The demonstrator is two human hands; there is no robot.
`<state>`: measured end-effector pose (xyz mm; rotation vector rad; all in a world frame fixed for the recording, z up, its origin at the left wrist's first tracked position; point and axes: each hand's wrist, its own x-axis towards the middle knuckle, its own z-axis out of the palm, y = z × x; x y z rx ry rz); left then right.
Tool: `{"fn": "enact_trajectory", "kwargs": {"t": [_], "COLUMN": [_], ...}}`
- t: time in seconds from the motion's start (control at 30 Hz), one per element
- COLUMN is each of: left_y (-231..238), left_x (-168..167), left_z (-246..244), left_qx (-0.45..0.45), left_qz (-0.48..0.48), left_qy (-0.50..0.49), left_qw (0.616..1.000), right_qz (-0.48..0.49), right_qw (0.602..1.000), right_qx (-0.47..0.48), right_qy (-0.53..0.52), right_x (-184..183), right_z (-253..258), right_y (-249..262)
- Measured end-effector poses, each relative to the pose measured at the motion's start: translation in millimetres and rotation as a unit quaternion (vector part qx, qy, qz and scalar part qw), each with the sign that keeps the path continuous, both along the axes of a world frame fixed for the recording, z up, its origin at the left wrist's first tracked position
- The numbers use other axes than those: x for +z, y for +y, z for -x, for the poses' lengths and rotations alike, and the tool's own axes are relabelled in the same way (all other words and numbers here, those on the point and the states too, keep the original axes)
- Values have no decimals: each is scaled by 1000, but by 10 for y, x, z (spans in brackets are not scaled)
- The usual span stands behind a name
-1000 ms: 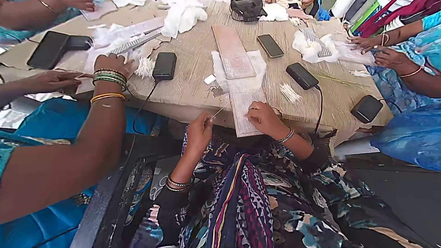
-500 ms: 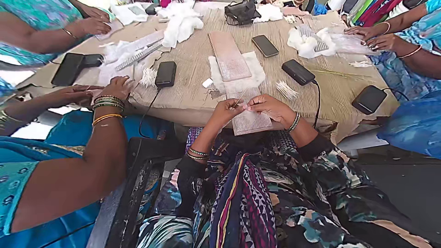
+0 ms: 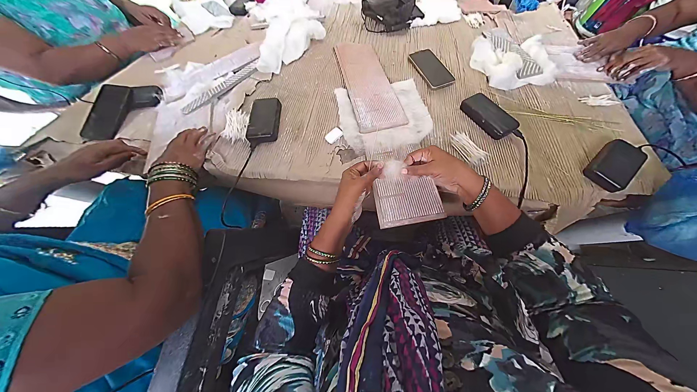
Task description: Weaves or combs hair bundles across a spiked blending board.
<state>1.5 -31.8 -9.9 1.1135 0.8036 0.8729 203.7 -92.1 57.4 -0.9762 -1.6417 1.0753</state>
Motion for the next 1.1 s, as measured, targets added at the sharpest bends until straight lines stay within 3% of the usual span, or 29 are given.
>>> {"fn": "enact_trajectory", "kwargs": {"t": [0.03, 0.07, 0.13, 0.33, 0.53, 0.73, 0.9, 1.0, 1.1], "left_y": [22, 48, 93, 129, 187, 109, 187, 167, 234], "left_x": [1, 1, -10, -80, -24, 49, 0, -35, -93], "left_z": [1, 4, 8, 16, 73, 80, 25, 78, 60], "left_qx": [2, 6, 17, 41, -69, -51, 2, -12, -8], "left_qz": [6, 9, 11, 17, 10, -61, -55, -29, 11], "left_qy": [1, 8, 22, 1, -20, 131, 144, 137, 116], "left_qw": [1000, 1000, 1000, 999, 997, 988, 988, 990, 993], "right_qz": [56, 145, 226, 208, 240, 269, 260, 234, 173], "right_qw": [998, 989, 973, 976, 967, 957, 955, 955, 927], "right_qx": [6, -5, -25, -14, 37, 39, 45, 17, -52], "right_qy": [34, 14, -32, -67, -70, -102, -132, -183, -328], "right_x": [-262, -323, -293, -263, -278, -237, -217, -150, -84], "right_z": [-84, -115, -105, -232, -187, -148, -201, -278, -404], "right_y": [159, 255, 371, 586, 690, 723, 783, 850, 1023]}}
